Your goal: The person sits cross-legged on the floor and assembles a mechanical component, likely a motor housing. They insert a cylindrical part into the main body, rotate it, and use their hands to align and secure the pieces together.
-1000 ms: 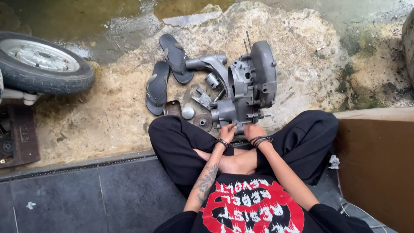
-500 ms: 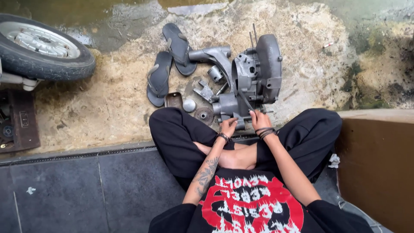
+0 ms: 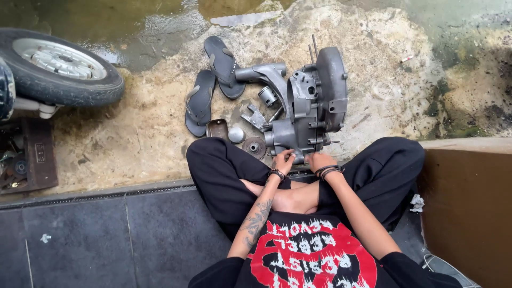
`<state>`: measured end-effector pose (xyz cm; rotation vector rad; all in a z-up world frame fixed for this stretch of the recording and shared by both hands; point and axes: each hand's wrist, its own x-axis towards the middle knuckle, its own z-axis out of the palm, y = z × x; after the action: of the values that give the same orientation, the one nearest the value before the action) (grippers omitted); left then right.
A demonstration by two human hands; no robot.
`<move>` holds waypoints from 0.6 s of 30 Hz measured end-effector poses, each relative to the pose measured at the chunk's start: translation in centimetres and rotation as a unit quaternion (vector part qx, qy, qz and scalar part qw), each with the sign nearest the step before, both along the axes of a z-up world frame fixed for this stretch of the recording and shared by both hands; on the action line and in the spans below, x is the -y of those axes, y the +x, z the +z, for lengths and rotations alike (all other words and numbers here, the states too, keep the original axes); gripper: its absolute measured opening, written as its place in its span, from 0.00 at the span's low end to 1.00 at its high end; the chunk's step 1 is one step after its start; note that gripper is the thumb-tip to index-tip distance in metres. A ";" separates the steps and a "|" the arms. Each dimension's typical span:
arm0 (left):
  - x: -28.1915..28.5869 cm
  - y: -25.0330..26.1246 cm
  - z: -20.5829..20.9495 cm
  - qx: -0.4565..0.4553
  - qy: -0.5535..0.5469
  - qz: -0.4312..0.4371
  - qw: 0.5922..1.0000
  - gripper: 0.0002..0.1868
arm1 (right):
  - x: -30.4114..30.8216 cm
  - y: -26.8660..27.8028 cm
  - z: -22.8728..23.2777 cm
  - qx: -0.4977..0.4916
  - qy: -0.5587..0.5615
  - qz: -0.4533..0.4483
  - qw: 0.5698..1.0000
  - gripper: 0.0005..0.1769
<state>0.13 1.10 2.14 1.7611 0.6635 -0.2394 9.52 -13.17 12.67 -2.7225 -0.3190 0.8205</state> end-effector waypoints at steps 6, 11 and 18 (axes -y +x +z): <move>1.0 -1.2 1.3 -0.031 0.009 -0.117 0.993 0.31 | -0.1 -2.7 -5.5 -0.088 0.001 0.049 0.995 0.26; -0.2 -0.6 0.3 0.082 0.140 0.179 0.970 0.32 | -3.1 -6.0 -2.1 -0.195 0.187 0.148 0.951 0.43; -6.4 2.8 6.3 -0.010 0.281 0.106 0.954 0.25 | -1.0 -3.3 -0.8 -0.147 0.267 0.059 0.951 0.31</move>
<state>2.97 7.46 8.39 2.2051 0.9965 0.0937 6.21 -12.17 11.82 -2.0641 -0.5491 0.9878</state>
